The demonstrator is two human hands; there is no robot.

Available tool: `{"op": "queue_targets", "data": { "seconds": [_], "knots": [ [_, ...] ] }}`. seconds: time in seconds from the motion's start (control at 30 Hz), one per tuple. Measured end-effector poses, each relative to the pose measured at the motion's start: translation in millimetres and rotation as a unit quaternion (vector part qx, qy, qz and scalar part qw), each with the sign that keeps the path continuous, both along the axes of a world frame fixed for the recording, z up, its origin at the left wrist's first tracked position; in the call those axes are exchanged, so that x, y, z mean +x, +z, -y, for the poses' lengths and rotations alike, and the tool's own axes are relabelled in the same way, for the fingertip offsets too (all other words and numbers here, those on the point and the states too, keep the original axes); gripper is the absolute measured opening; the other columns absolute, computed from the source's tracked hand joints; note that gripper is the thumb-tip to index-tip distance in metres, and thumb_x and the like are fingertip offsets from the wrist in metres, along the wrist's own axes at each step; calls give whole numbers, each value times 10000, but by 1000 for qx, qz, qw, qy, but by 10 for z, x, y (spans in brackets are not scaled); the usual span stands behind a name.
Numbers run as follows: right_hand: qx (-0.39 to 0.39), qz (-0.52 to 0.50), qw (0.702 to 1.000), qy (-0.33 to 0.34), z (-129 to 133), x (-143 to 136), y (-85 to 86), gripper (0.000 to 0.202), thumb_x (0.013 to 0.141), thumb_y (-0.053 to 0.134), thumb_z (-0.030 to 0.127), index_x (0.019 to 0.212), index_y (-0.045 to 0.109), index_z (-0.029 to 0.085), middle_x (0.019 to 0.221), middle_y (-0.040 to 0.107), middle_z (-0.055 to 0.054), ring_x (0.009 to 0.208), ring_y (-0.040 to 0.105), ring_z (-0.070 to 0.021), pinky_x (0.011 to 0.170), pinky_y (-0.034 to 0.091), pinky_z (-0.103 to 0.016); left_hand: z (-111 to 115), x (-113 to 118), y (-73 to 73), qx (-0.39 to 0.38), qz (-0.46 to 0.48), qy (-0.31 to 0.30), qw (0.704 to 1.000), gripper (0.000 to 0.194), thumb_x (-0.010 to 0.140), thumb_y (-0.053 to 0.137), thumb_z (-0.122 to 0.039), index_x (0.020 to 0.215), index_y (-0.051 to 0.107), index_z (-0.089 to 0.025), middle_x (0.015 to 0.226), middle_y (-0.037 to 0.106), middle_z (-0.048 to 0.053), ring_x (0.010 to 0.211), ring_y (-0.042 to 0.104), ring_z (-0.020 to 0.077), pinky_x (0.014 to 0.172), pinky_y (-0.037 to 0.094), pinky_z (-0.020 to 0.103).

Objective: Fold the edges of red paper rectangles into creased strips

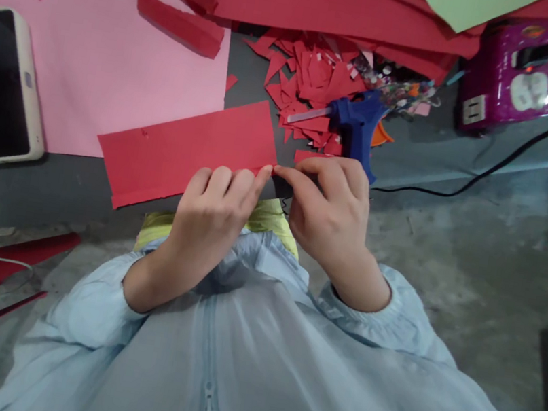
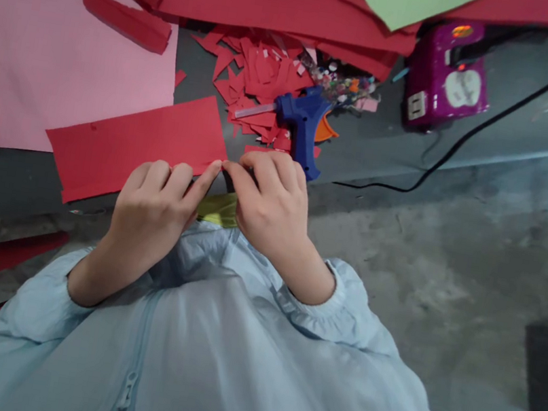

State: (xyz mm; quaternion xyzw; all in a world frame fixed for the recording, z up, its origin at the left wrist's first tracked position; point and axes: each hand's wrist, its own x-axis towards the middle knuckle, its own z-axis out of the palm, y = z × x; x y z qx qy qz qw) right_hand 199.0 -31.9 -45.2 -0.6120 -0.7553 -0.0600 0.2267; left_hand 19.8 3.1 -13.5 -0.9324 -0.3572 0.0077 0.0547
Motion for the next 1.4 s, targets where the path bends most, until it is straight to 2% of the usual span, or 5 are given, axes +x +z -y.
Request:
{"op": "queue_targets", "data": {
  "seconds": [0.33, 0.47, 0.57, 1.1, 1.4],
  "knots": [
    [47, -12, 998, -32, 7, 28, 42, 304, 924, 453, 149, 1067, 708, 231, 935, 652, -78, 898, 536, -212, 773, 440, -375, 79, 103, -66, -25, 21, 28, 999, 542, 983, 346, -65, 1502, 393, -214, 898, 632, 57, 855, 606, 199, 761, 492, 358],
    [42, -13, 998, -50, 21, 65, 30, 328, 918, 436, 144, 1061, 716, 241, 936, 645, -77, 885, 541, -213, 777, 442, -384, 229, 56, -254, 98, 49, 44, 993, 495, 966, 390, -126, 1437, 431, 19, 1102, 658, 165, 1064, 604, 241, 996, 483, 396],
    [48, -16, 997, -52, 26, 80, 23, 323, 913, 443, 141, 1055, 719, 230, 927, 645, -79, 876, 541, -211, 770, 444, -379, 295, 68, -343, 177, 43, 64, 981, 464, 945, 424, -105, 1383, 493, 30, 1129, 673, 154, 1107, 596, 232, 1079, 448, 373],
    [84, -51, 995, -18, 87, 86, 11, 285, 920, 459, 130, 1025, 713, 205, 900, 649, -70, 864, 546, -198, 762, 436, -351, 250, 287, -140, 32, -13, 132, 991, 526, 950, 372, -24, 1459, 467, -120, 1037, 679, 113, 986, 650, 210, 970, 542, 400],
    [15, -41, 999, 8, -94, 18, 5, 226, 963, 501, 220, 1073, 696, 247, 1001, 666, -76, 943, 525, -208, 811, 411, -374, 247, 70, -21, 10, 37, 79, 996, 475, 960, 414, -149, 1384, 490, 51, 1189, 670, 241, 1101, 655, 295, 985, 532, 400]
  ]
}}
